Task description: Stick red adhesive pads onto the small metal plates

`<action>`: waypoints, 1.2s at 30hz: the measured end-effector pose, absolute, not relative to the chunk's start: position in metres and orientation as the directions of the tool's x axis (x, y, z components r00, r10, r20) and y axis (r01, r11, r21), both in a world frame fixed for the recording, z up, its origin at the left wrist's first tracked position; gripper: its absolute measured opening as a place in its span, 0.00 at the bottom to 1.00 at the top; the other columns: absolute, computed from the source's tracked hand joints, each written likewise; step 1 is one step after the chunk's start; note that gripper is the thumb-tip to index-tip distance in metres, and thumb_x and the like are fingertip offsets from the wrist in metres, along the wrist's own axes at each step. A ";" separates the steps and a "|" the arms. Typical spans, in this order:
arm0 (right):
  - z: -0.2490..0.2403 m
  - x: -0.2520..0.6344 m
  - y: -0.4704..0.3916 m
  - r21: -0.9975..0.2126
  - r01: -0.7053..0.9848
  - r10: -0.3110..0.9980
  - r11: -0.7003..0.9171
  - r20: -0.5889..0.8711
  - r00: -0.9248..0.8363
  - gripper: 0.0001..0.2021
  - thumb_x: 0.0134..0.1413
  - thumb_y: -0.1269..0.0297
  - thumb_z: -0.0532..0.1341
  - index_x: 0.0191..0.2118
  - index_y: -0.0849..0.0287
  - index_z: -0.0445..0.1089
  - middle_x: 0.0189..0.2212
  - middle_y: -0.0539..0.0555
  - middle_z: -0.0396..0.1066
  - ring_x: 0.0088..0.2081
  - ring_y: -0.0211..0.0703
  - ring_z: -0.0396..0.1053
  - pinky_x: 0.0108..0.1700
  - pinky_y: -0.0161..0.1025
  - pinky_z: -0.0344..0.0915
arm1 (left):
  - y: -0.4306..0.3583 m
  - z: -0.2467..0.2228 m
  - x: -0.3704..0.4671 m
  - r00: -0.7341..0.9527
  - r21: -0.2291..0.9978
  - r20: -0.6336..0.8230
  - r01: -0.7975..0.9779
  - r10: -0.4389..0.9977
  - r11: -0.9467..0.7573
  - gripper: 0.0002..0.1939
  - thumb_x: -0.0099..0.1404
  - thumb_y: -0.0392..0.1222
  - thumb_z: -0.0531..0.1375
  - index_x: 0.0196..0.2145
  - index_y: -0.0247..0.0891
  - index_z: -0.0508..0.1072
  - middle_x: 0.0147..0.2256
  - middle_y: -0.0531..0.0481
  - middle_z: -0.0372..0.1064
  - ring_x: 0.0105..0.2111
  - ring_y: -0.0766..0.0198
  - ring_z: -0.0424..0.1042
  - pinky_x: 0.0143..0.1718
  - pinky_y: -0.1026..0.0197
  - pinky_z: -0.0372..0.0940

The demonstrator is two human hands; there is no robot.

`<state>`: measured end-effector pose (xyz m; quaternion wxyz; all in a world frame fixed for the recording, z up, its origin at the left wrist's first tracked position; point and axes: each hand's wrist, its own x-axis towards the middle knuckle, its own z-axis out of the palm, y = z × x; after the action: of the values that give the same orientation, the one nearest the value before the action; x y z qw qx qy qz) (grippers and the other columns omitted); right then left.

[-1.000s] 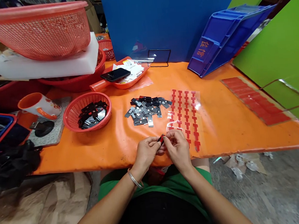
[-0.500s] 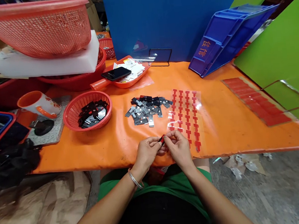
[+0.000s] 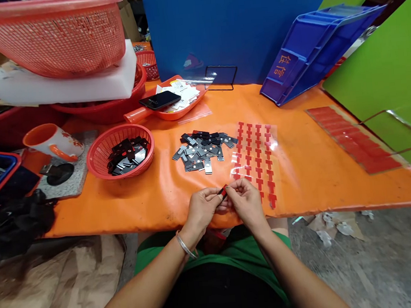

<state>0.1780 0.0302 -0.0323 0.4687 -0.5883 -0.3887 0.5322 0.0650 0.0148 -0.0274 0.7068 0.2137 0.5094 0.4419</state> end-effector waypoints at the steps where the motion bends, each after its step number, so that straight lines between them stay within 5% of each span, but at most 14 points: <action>1: -0.033 0.178 0.030 -0.965 -0.041 0.956 -0.259 -0.262 0.133 0.12 0.41 0.60 0.66 0.25 0.57 0.61 0.16 0.45 0.65 0.16 0.35 0.65 0.18 0.33 0.67 | 0.015 -0.027 0.065 0.093 0.748 -0.536 -0.407 0.839 0.523 0.04 0.58 0.31 0.61 0.33 0.29 0.73 0.24 0.46 0.75 0.22 0.66 0.74 0.30 0.65 0.71; 18: -0.035 0.178 0.032 -0.957 -0.064 0.949 -0.283 -0.289 0.125 0.15 0.39 0.57 0.68 0.25 0.57 0.62 0.15 0.45 0.67 0.17 0.37 0.68 0.16 0.31 0.63 | 0.015 -0.022 0.063 0.074 0.744 -0.539 -0.425 0.839 0.516 0.05 0.58 0.29 0.59 0.34 0.28 0.73 0.24 0.46 0.75 0.24 0.66 0.75 0.30 0.66 0.71; 29: -0.033 0.174 0.035 -0.949 -0.109 0.946 -0.297 -0.308 0.099 0.17 0.38 0.56 0.69 0.25 0.59 0.62 0.11 0.44 0.64 0.11 0.32 0.59 0.12 0.28 0.56 | 0.012 -0.029 0.063 0.047 0.763 -0.485 -0.465 0.873 0.449 0.07 0.55 0.33 0.62 0.34 0.30 0.75 0.27 0.46 0.76 0.25 0.65 0.75 0.31 0.66 0.71; 36: -0.030 0.172 0.035 -0.948 -0.217 0.957 -0.233 -0.263 0.119 0.23 0.38 0.62 0.69 0.36 0.54 0.55 0.14 0.39 0.66 0.09 0.31 0.55 0.11 0.27 0.54 | 0.012 -0.029 0.061 0.066 0.758 -0.480 -0.470 0.875 0.452 0.08 0.55 0.34 0.62 0.35 0.30 0.75 0.28 0.45 0.76 0.26 0.65 0.76 0.33 0.64 0.71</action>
<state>0.1721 0.0350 -0.0301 0.5160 -0.5415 -0.3421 0.5688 0.0611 0.0125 -0.0286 0.7000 0.2081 0.4859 0.4803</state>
